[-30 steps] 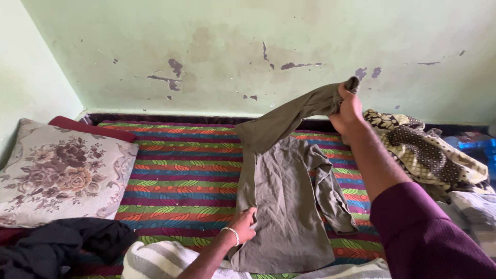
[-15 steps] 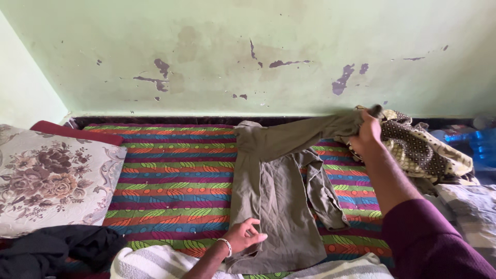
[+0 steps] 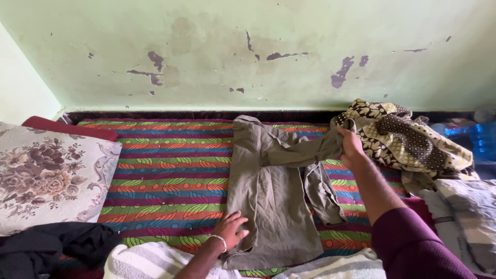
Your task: The person buttons a shirt, smooths it out, and folds it on a bed before placing it onto a stack of folded clothes.
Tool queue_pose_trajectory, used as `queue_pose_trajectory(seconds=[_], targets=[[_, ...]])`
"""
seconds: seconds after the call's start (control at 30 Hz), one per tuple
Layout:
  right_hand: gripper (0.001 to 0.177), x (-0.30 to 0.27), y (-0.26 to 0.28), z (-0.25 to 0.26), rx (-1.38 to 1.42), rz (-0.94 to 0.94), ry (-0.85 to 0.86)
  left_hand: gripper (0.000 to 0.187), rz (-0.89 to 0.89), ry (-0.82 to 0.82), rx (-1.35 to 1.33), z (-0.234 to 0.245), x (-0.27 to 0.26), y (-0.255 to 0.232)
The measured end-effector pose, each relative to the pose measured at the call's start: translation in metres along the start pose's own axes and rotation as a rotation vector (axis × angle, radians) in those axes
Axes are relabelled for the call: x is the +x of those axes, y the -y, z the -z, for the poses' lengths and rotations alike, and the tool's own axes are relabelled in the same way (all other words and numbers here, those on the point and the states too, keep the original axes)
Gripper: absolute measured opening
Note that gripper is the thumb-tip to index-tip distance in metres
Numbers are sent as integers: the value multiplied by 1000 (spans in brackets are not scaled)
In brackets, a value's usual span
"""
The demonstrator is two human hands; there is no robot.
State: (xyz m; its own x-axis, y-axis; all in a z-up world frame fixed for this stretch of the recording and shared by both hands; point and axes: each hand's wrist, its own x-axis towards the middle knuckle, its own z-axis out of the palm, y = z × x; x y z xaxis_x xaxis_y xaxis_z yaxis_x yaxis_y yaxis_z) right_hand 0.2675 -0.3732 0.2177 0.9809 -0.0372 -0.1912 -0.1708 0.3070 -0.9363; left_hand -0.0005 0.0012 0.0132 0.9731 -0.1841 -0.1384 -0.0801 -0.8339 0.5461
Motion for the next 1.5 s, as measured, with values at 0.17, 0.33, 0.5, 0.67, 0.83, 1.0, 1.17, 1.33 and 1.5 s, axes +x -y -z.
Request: queue_pose_trajectory(seconds=[0.17,0.33,0.5,0.67,0.83,1.0,1.17,1.33,1.5], targets=[[39,0,-2,-49,-26,134,-3,50,-190,88,98,15,-32,-38],[42,-46,-24,-121,-582,317,207,55,-265,-37,-167,-14,-36,-48],[53,-153,-85,-174,-965,154,439,39,164,-191,-880,-33,1,-4],[56,-228,-152,-177,-1134,291,806,72,628,-145,-1223,-17,34,42],[56,-246,-185,-158,-1073,822,1045,67,528,-254,-917,-8,24,49],[54,-251,-183,-146,-1026,738,1114,45,340,-232,-1034,-22,37,51],[45,-191,-218,-118,-966,284,660,25,407,-352,-1089,-7,27,34],[56,-146,-256,-100,-800,16,168,29,446,-198,-1645,-1,6,14],[49,-142,-277,-107,-256,-359,174,61,365,-201,-1030,-5,2,5]])
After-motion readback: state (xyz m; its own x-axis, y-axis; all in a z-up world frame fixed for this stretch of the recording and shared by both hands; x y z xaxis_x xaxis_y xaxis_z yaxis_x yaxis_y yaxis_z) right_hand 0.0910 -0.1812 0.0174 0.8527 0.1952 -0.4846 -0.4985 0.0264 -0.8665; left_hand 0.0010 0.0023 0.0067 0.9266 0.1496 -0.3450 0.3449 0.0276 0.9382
